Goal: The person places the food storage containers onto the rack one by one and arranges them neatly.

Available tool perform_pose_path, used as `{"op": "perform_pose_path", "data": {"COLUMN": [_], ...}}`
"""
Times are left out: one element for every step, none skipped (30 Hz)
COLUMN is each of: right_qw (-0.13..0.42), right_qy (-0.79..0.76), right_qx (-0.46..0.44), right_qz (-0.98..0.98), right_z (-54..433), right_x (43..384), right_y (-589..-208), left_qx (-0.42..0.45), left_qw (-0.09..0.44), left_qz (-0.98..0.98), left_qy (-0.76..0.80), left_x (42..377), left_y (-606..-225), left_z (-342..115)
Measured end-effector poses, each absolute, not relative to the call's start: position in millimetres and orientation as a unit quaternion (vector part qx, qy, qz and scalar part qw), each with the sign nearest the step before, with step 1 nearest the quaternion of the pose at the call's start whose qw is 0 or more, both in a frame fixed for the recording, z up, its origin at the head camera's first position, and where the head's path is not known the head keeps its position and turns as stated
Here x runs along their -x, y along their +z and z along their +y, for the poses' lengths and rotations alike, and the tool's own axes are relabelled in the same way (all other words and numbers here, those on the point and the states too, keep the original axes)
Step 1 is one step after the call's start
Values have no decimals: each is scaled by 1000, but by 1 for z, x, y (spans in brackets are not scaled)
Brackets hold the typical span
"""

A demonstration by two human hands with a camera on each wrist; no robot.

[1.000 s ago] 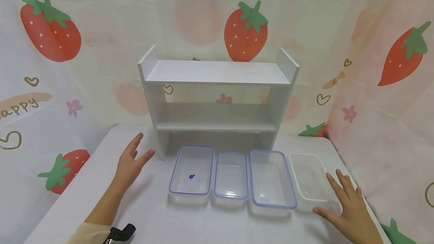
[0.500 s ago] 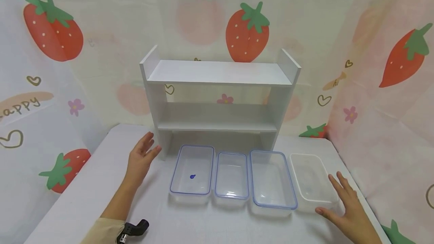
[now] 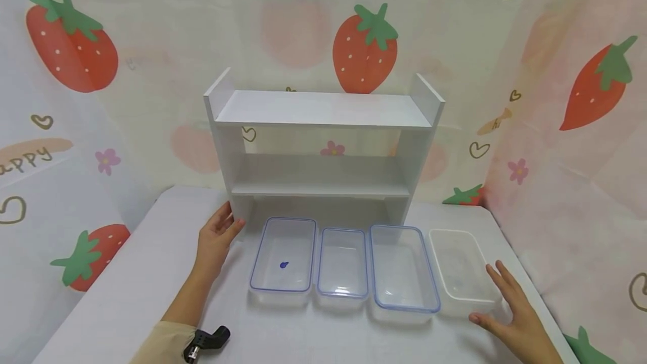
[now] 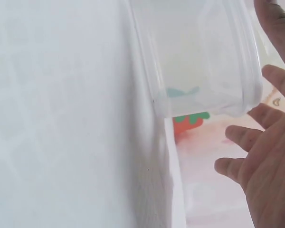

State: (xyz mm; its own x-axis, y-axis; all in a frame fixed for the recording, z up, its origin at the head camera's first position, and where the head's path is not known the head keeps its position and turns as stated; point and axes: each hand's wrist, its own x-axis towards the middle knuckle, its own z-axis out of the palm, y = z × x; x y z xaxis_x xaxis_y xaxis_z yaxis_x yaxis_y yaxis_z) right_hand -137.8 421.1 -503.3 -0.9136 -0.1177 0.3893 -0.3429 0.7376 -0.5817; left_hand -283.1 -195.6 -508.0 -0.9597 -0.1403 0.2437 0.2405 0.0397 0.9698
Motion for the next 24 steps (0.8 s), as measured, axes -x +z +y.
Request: {"op": "perform_pose_path", "data": {"right_qw": [165,164,165,165,167,168,170,170,170,169,169,166,164,159,154,148,142,137,134,130,128,128,127,127], "right_qy": [340,339,339,339,338,338,340,342,344,346,348,352,354,356,359,363,365,369,372,375,377,379,383,385], "right_qx": [-124,-124,-123,-124,-125,-127,-129,-130,-132,-133,-134,-135,-135,-134,-132,-129,-125,-122,-118,-114,-111,-109,-108,-106], "right_qz": [-918,-918,-918,-918,-918,-917,-916,-915,-914,-913,-912,-911,-911,-911,-911,-911,-911,-911,-911,-911,-911,-910,-909,-908], "right_z": [422,422,423,423,424,424,425,425,425,425,425,425,424,424,424,424,423,423,423,423,423,423,423,423], "right_x": [138,138,139,139,139,140,140,141,141,142,141,141,141,141,140,140,139,139,139,138,138,138,138,138], "right_y": [-505,-506,-507,-508,-509,-510,-511,-513,-514,-514,-515,-515,-516,-516,-516,-517,-518,-519,-519,-520,-521,-521,-522,-522], "left_qx": [33,29,28,28,26,26,27,27,28,27,26,24,21,18,14,9,2,-3,-9,-14,-21,-26,-31,-33], "left_qw": [139,140,141,144,146,148,150,151,153,156,159,161,163,163,165,166,167,166,165,166,165,164,162,161], "left_qz": [-707,-706,-706,-705,-704,-704,-701,-700,-698,-697,-697,-698,-699,-701,-703,-705,-706,-708,-709,-710,-710,-711,-710,-710], "left_qy": [-692,-693,-693,-694,-694,-695,-696,-698,-699,-699,-699,-698,-696,-694,-692,-689,-688,-686,-686,-685,-684,-683,-685,-684], "left_x": [283,284,284,285,285,286,286,287,287,288,288,289,289,290,290,291,292,293,294,295,295,296,297,297], "left_y": [-509,-509,-509,-510,-511,-511,-511,-511,-512,-513,-514,-514,-516,-517,-518,-518,-519,-519,-519,-520,-520,-521,-521,-522], "left_z": [-195,-195,-195,-194,-194,-194,-194,-193,-193,-194,-194,-194,-194,-195,-195,-196,-196,-196,-196,-196,-196,-196,-196,-195]}}
